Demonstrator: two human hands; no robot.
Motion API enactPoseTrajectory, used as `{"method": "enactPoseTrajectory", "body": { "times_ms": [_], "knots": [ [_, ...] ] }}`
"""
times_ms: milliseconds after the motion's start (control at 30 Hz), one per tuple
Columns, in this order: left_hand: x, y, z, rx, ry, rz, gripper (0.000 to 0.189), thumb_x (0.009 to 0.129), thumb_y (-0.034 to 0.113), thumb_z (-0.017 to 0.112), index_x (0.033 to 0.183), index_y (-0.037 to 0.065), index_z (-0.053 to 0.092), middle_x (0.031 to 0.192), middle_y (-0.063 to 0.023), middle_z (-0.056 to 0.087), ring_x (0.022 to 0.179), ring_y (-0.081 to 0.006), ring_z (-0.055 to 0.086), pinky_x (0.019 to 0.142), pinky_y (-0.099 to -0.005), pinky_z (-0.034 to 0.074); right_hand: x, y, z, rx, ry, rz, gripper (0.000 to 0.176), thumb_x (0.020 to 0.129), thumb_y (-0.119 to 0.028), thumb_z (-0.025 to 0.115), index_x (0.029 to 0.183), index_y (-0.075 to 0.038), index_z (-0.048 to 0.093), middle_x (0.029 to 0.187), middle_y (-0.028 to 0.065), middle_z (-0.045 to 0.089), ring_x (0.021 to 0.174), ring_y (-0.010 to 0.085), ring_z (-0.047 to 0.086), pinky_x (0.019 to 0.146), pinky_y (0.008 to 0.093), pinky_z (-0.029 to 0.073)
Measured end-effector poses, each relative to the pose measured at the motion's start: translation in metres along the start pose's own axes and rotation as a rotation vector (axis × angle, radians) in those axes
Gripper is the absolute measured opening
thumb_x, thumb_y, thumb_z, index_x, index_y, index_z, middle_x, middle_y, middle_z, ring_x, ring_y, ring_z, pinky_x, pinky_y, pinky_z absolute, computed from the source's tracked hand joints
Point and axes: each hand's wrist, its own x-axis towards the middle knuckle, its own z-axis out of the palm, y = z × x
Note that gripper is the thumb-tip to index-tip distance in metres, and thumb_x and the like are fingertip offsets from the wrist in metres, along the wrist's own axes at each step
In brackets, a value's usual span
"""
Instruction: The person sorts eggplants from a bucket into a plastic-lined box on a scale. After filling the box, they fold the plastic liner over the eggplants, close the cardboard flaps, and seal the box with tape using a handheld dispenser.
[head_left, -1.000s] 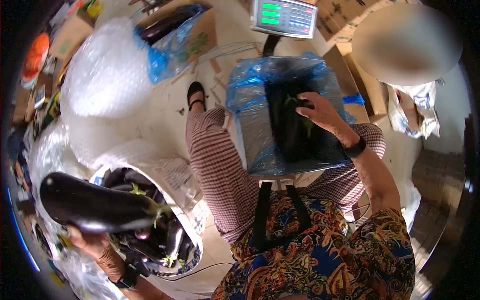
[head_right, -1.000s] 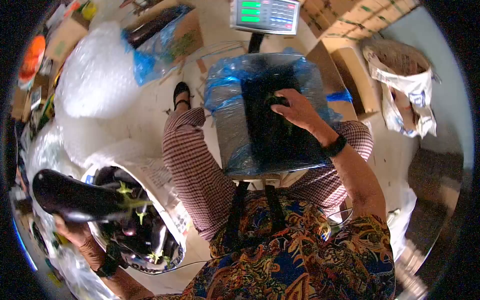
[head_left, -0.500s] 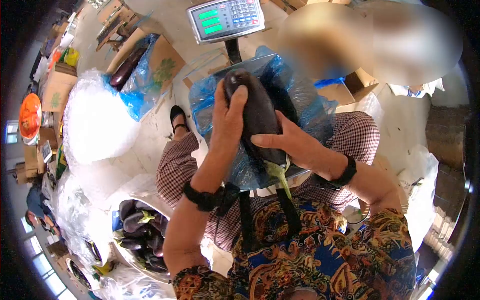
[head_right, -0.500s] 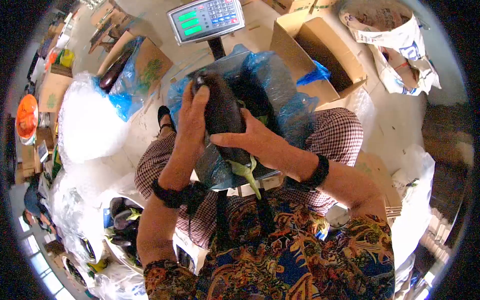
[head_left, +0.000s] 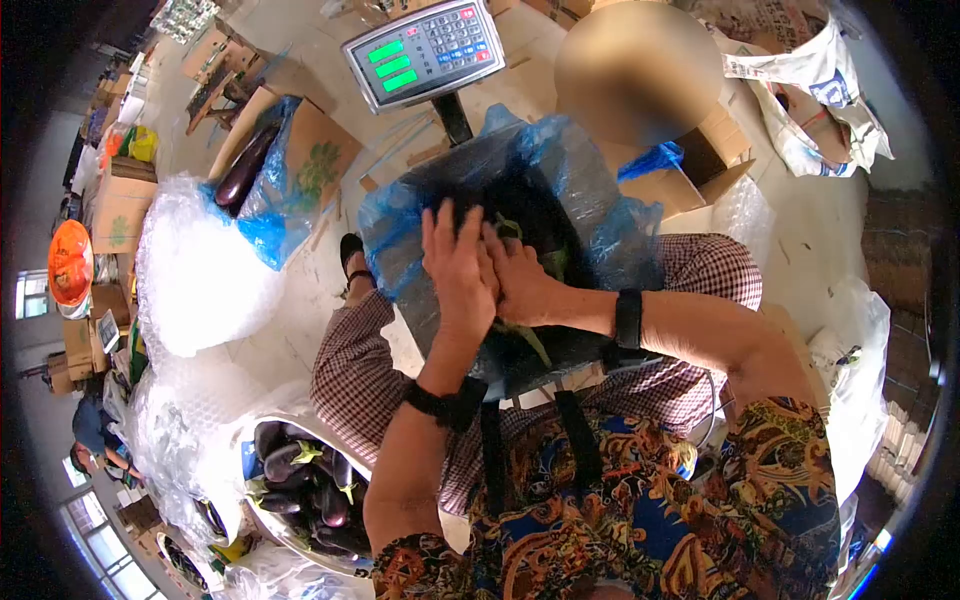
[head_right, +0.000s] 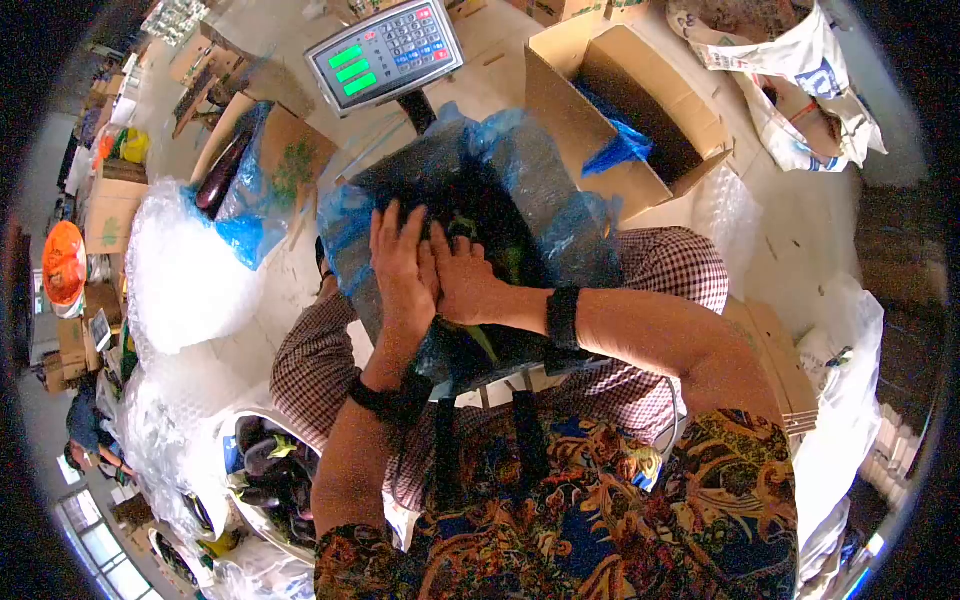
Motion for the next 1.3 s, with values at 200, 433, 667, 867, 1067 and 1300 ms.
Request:
{"method": "enactPoseTrajectory", "body": {
  "times_ms": [200, 433, 667, 867, 1067, 1300],
  "knots": [
    [-0.016, -0.006, -0.01, -0.086, -0.089, -0.011, 0.037, 0.091, 0.01, 0.055, 0.127, 0.002, 0.055, 0.132, -0.0203, 0.052, 0.126, -0.041, 0.044, 0.103, -0.0518, 0.033, -0.026, -0.006, -0.068, 0.043, -0.382, -0.047, 0.106, 0.08, -0.053, 0.066, 0.149, 0.003, 0.009, 0.15, 0.0294, 0.019, 0.135, 0.0504, 0.022, 0.111, 0.0551, 0.023],
    [-0.001, -0.004, -0.074, -0.294, 0.082, -0.221, 0.03, 0.088, 0.003, 0.056, 0.117, -0.002, 0.06, 0.122, -0.0201, 0.058, 0.111, -0.0346, 0.056, 0.094, -0.0422, 0.044, -0.063, 0.001, -0.147, 0.397, -0.088, -0.025, 0.055, 0.084, -0.026, 0.071, 0.129, -0.003, 0.051, 0.127, 0.0188, 0.054, 0.11, 0.0289, 0.057, 0.085, 0.0386, 0.052],
    [-0.01, -0.018, -0.087, -0.457, 0.12, -0.503, 0.024, 0.086, -0.001, 0.055, 0.108, -0.002, 0.064, 0.103, -0.0143, 0.066, 0.091, -0.0207, 0.063, 0.078, -0.0302, 0.049, -0.071, 0.024, -0.152, 0.434, 0.066, 0.047, 0.047, 0.083, -0.022, 0.072, 0.123, -0.004, 0.057, 0.121, 0.0133, 0.059, 0.098, 0.0219, 0.063, 0.076, 0.0329, 0.055],
    [-0.011, -0.018, -0.085, -0.481, 0.073, -0.521, 0.026, 0.085, 0.0, 0.056, 0.11, 0.0, 0.064, 0.105, -0.0143, 0.065, 0.088, -0.0192, 0.062, 0.077, -0.0296, 0.049, -0.058, 0.02, -0.137, 0.416, -0.054, 0.049, 0.044, 0.083, -0.021, 0.073, 0.121, -0.004, 0.058, 0.111, 0.0131, 0.063, 0.094, 0.022, 0.065, 0.072, 0.0331, 0.055],
    [-0.008, -0.013, -0.087, -0.518, 0.04, -0.534, 0.027, 0.085, -0.002, 0.056, 0.11, 0.0, 0.064, 0.107, -0.015, 0.064, 0.09, -0.0203, 0.062, 0.078, -0.0307, 0.049, -0.053, 0.024, -0.124, 0.408, -0.07, 0.04, 0.045, 0.082, -0.022, 0.074, 0.12, -0.004, 0.058, 0.106, 0.0135, 0.066, 0.088, 0.0238, 0.067, 0.069, 0.0344, 0.055],
    [-0.018, 0.007, -0.073, -0.571, -0.092, -0.472, 0.027, 0.086, 0.001, 0.058, 0.113, 0.001, 0.063, 0.117, -0.0179, 0.059, 0.104, -0.0278, 0.06, 0.085, -0.036, 0.049, -0.053, -0.015, -0.095, 0.249, -0.523, 0.189, 0.068, 0.08, -0.053, 0.071, 0.111, 0.006, 0.058, 0.098, 0.0251, 0.067, 0.091, 0.0323, 0.069, 0.074, 0.0391, 0.055]
  ]
}}
